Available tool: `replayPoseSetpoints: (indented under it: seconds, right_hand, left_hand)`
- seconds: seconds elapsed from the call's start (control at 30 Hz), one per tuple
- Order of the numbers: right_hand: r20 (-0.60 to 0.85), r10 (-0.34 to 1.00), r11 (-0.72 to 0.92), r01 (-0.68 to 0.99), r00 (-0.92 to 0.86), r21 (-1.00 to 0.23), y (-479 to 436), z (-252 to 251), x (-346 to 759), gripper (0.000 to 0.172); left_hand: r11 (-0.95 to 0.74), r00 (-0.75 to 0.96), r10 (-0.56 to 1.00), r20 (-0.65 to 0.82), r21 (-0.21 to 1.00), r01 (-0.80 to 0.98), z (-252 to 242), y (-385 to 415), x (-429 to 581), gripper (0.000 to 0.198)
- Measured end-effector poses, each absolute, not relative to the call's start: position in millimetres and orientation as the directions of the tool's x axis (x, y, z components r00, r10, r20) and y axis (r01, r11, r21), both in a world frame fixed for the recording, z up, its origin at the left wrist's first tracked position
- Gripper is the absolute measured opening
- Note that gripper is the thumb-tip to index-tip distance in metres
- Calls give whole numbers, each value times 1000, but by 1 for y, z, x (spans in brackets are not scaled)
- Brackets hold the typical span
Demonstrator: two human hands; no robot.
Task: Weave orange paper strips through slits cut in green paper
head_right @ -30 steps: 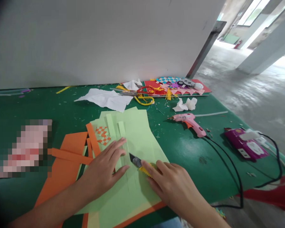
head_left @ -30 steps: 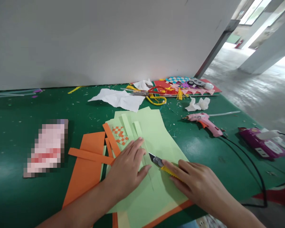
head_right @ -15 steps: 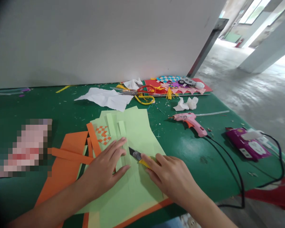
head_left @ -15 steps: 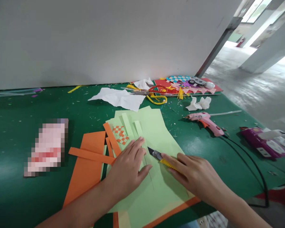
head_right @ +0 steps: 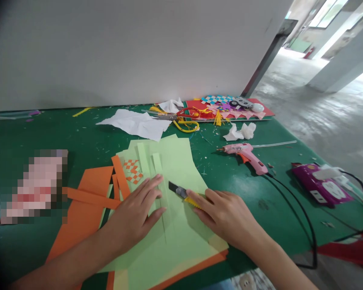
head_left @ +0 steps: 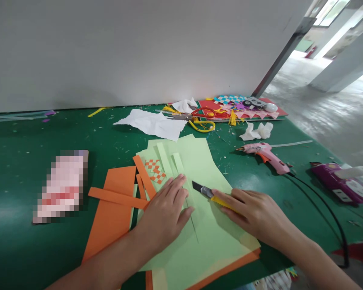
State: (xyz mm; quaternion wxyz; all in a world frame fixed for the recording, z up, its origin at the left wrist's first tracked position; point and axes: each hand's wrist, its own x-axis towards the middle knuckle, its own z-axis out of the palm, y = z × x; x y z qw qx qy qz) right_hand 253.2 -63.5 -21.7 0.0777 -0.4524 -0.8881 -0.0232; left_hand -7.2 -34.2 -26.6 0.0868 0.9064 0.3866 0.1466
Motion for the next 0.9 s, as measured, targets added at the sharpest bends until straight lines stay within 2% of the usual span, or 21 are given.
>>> replayPoseSetpoints:
  seconds: [0.17,0.4,0.9]
  right_hand:
    - [123,742,669,740,-659,-71,-76,-18,267,36]
    - [49,716,695,706,-696,-135,-88,-7,279,36]
    - [7,703,706,696,-711,-132,-95,-4,285,46]
  left_hand:
    - [-683,655,729,198,270,679,-26,-34,-7,20]
    - [-681,659,731,180,258,685,-24,-34,-6,26]
    - [-682,655,731,191,246,689,-25,-35,-8,28]
